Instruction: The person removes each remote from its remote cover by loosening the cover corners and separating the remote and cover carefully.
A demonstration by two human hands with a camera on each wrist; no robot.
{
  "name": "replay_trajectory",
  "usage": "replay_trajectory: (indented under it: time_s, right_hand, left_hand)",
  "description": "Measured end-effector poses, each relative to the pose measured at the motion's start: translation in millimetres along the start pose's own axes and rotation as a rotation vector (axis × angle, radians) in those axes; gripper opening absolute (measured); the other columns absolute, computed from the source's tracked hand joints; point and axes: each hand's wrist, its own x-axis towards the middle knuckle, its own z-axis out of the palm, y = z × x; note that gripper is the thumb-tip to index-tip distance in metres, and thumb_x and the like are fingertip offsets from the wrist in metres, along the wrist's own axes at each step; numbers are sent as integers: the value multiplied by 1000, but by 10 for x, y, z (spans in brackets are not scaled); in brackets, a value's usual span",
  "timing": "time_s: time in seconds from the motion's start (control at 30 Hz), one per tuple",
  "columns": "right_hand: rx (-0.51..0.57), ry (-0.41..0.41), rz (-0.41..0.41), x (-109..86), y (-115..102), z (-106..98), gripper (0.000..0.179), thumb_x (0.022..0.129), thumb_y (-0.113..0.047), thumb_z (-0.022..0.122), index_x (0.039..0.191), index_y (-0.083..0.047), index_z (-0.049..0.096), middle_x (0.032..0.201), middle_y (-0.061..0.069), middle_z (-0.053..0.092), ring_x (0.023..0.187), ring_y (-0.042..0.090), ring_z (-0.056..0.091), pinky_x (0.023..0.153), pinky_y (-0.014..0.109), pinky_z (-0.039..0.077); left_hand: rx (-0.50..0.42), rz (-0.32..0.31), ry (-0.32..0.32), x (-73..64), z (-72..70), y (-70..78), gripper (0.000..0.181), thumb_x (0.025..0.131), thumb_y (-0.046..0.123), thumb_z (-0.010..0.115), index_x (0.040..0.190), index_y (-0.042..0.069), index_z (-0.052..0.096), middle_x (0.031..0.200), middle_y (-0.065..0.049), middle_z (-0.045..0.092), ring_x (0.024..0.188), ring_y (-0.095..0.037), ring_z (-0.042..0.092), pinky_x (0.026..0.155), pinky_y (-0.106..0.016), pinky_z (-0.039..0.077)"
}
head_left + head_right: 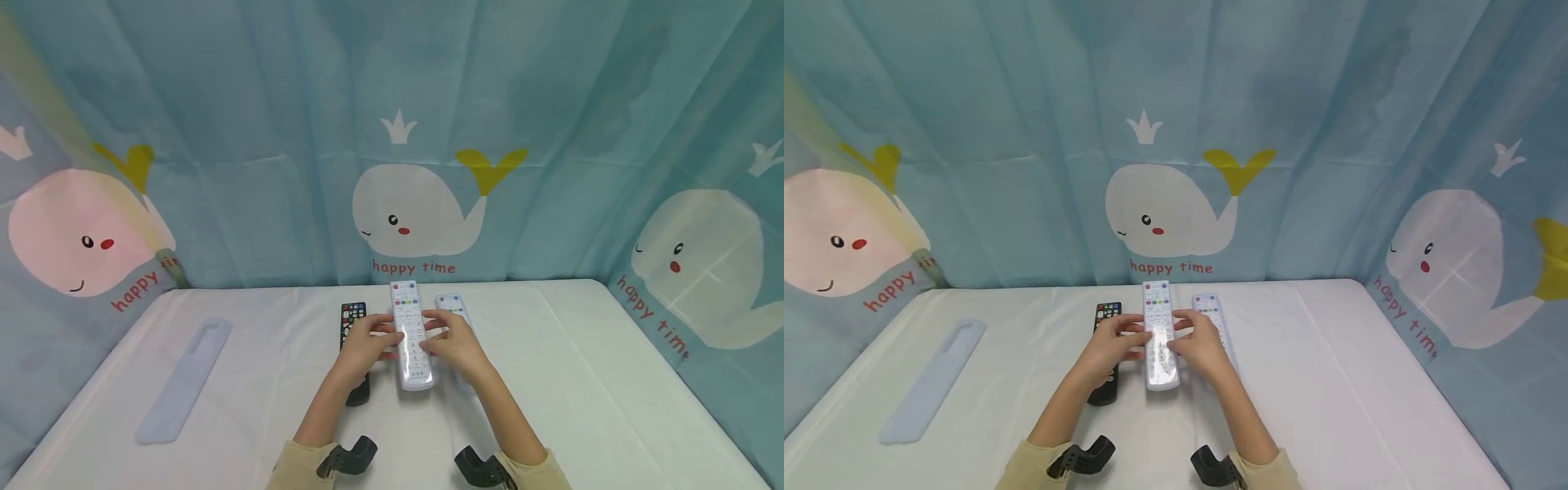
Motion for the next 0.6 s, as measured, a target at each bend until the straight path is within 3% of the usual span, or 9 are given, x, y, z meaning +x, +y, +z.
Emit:
replay_trajectory:
  time_s: [0.27, 0.6]
  right_hand:
    - [22, 19, -2, 0, 7, -4, 53, 87, 11, 73, 138, 3, 61, 123, 20, 66, 90, 24, 68, 81, 35, 63]
    - [34, 33, -10, -6, 16, -46, 53, 87, 11, 73, 138, 1, 63, 126, 20, 65, 92, 25, 69, 83, 37, 63]
  left_hand:
    - [-37, 0, 13, 2, 31, -2, 45, 100, 6, 70, 142, -6, 58, 119, -22, 64, 95, -24, 71, 77, -32, 65]
    - [-124, 3, -30, 6, 40, 11, 45, 99, 4, 71, 140, -10, 59, 118, -19, 61, 95, -22, 69, 79, -32, 64]
